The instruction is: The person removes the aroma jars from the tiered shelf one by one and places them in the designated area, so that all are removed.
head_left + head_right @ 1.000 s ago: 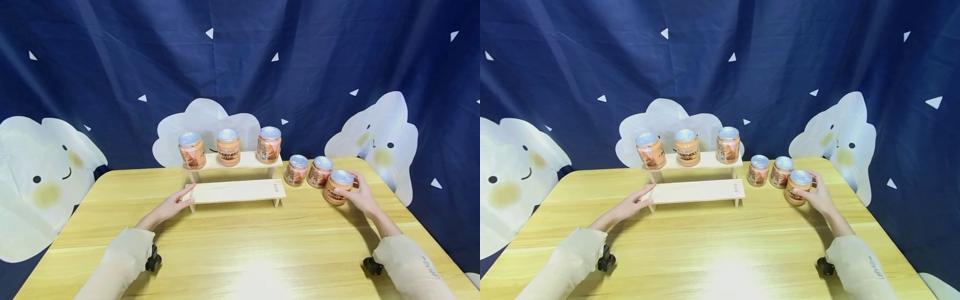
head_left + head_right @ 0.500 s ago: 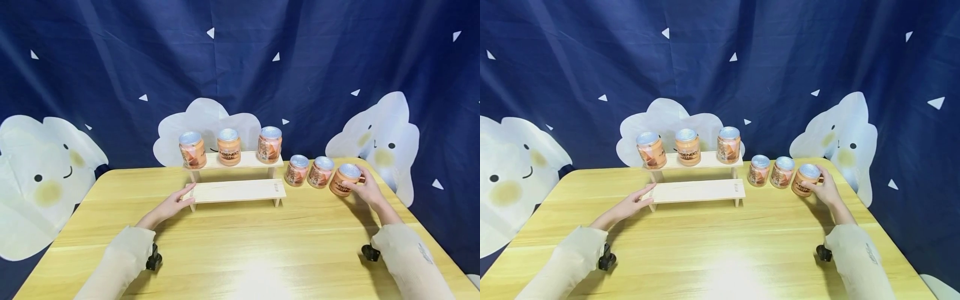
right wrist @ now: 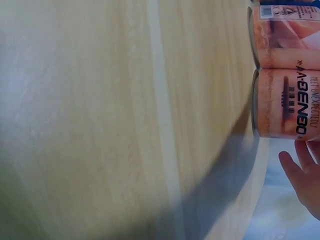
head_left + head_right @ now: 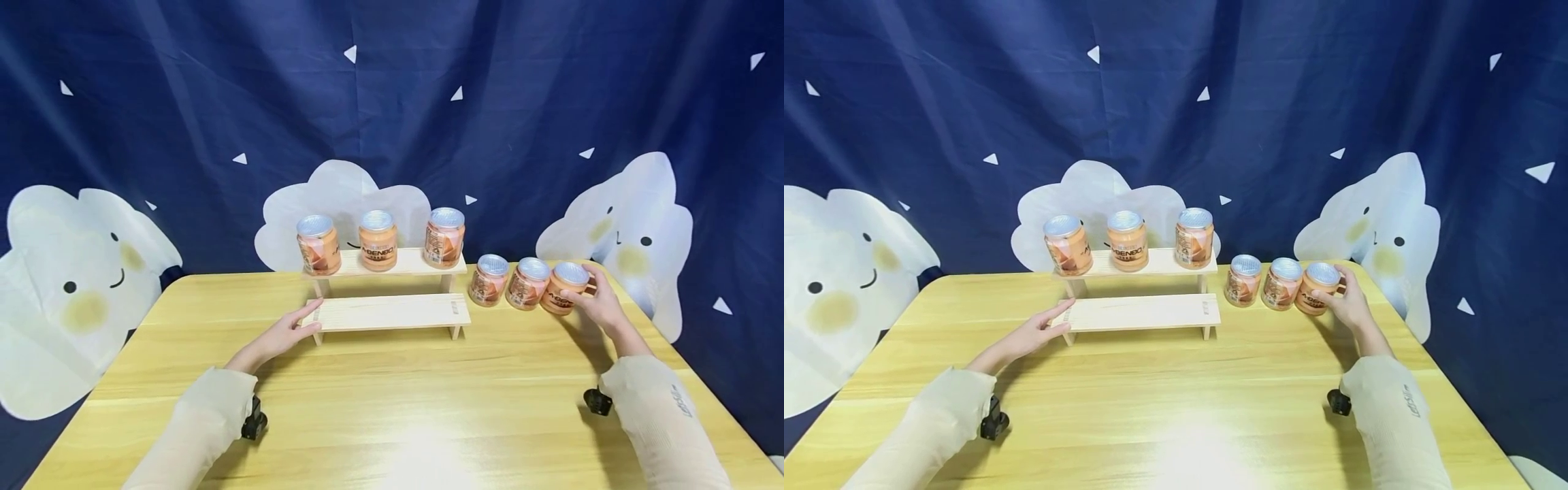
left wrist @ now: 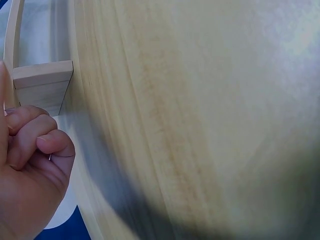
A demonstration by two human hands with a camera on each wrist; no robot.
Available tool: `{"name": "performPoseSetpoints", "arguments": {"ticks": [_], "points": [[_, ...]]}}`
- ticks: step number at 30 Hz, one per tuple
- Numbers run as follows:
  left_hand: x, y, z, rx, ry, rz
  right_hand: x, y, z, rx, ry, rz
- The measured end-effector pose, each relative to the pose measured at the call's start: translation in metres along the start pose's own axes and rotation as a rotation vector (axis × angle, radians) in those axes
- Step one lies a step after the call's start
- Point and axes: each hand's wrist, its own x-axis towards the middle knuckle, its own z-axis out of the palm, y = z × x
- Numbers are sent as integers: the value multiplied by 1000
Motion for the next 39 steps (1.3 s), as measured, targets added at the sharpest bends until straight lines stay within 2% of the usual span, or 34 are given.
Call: {"name": "performPoseSetpoints", "arguments": {"ticks": [15,22,26,29,33,36,39], "points": [[2,-1,1,-7,0,6,4,0,-7,17,-16,-29],[1,-2,1,6,-3,6,6,0,-11,30,-53,13],[0,-3,1,3,1,7,4,-3,-13,32,9,29],[-1,-2,0,8,-1,10,3,-13,-13,33,112,7],[-2,-2,0,7,-1,9,9,-37,-7,43,213,-48],[-2,-1,0,9,3,2,14,-58,2,67,213,-113],[-1,0,1,13,0,2,18,-79,16,97,152,-179]]}}
